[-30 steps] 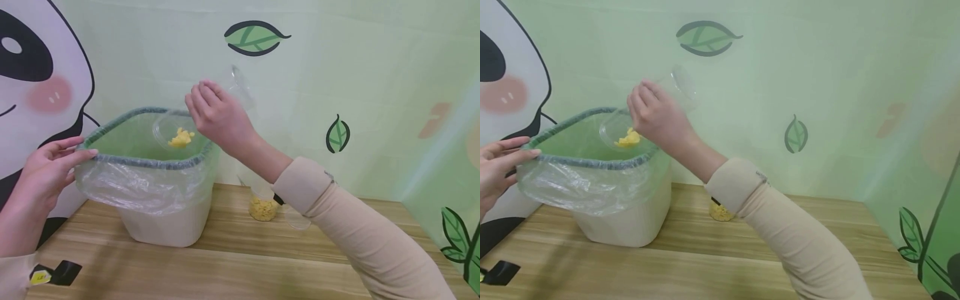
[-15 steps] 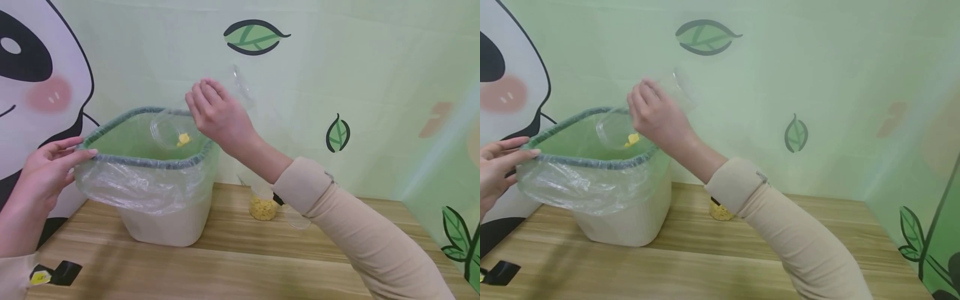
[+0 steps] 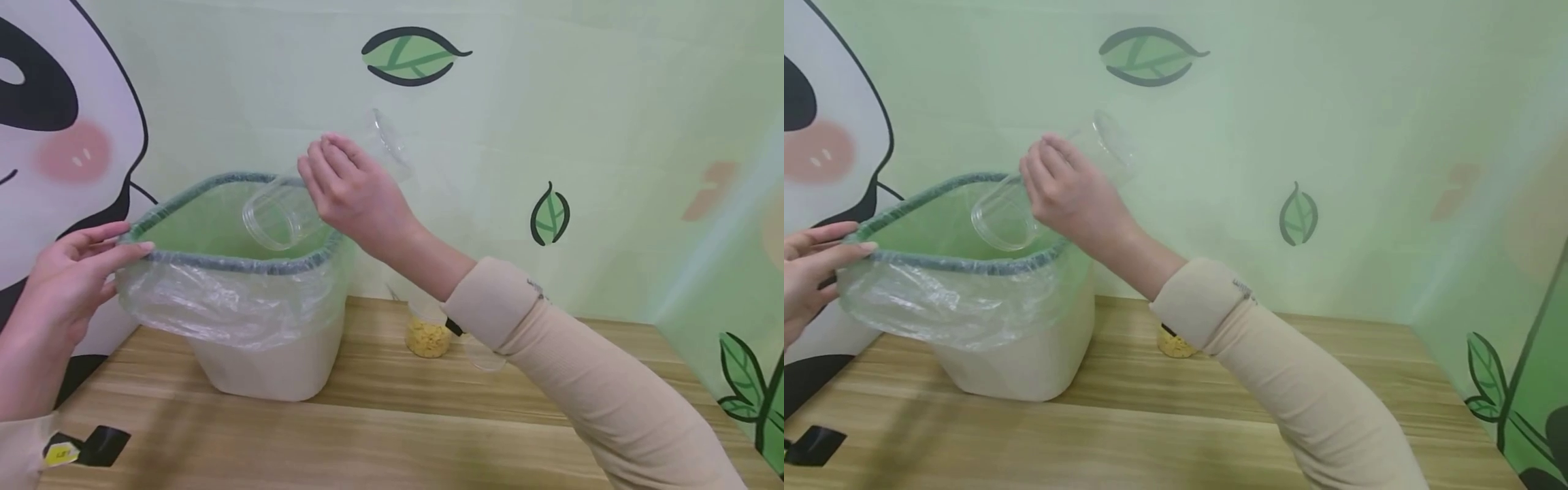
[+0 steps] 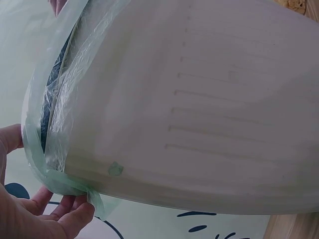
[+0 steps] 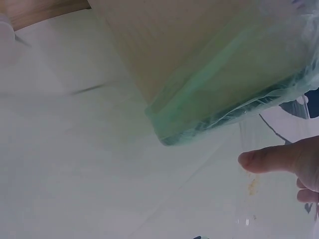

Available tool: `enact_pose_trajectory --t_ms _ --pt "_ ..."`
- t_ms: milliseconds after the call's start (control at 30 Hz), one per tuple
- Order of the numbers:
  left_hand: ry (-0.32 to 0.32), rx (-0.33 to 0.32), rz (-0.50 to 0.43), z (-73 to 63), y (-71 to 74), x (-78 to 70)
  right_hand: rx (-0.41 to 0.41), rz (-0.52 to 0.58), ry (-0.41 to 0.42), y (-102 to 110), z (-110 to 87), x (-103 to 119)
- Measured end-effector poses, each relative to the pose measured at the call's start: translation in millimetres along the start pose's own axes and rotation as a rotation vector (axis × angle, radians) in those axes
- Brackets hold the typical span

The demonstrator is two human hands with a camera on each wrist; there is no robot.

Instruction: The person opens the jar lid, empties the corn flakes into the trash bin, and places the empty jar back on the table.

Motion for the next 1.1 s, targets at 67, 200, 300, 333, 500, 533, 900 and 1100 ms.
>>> enact_pose_trajectory --t_ms 67,200,300,333,500,533,900,1100 --pt "0.000 0.001 -0.012 -0.5 -0.5 -0.6 0.004 0.002 0.000 0.5 -0.1 -0.1" --pt "-0.004 -0.004 0.030 -2.7 -2.4 -2.3 0.022 0.008 0.001 0.9 -1.4 -0.5" --pt "0.004 -0.003 0.037 -3.8 -3.8 -3.3 0.031 0.014 0.005 1.1 -3.1 -1.1" --pt "0.008 -0.005 0.047 -3.8 -4.1 -3.3 0.033 0.014 0.004 1.1 -3.8 -1.6" --pt "0.017 -0.001 0.041 -3.6 -6.5 -3.3 0.032 0.007 -0.009 0.7 -6.8 -5.1" --pt "0.016 -0.006 0.063 -3.6 -6.5 -3.2 0.029 0.009 -0.011 0.6 -7.2 -5.8" --pt "0.011 -0.003 0.063 -0.9 -6.3 -0.7 0.061 0.043 -0.064 1.9 -14.3 -19.0" --pt "0.007 -0.003 0.064 6.2 -2.9 5.1 0.068 0.073 -0.099 3.0 -21.4 -26.4"
Point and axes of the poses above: each hand's wrist, its own z-axis towards the middle knuckle, its own y-axis out of the back of the hand, x = y × z, the point moved 4 cm from there along z, towards the middle knuckle, and after that the axes turned 1 degree about -x, right-handed, at the moved point
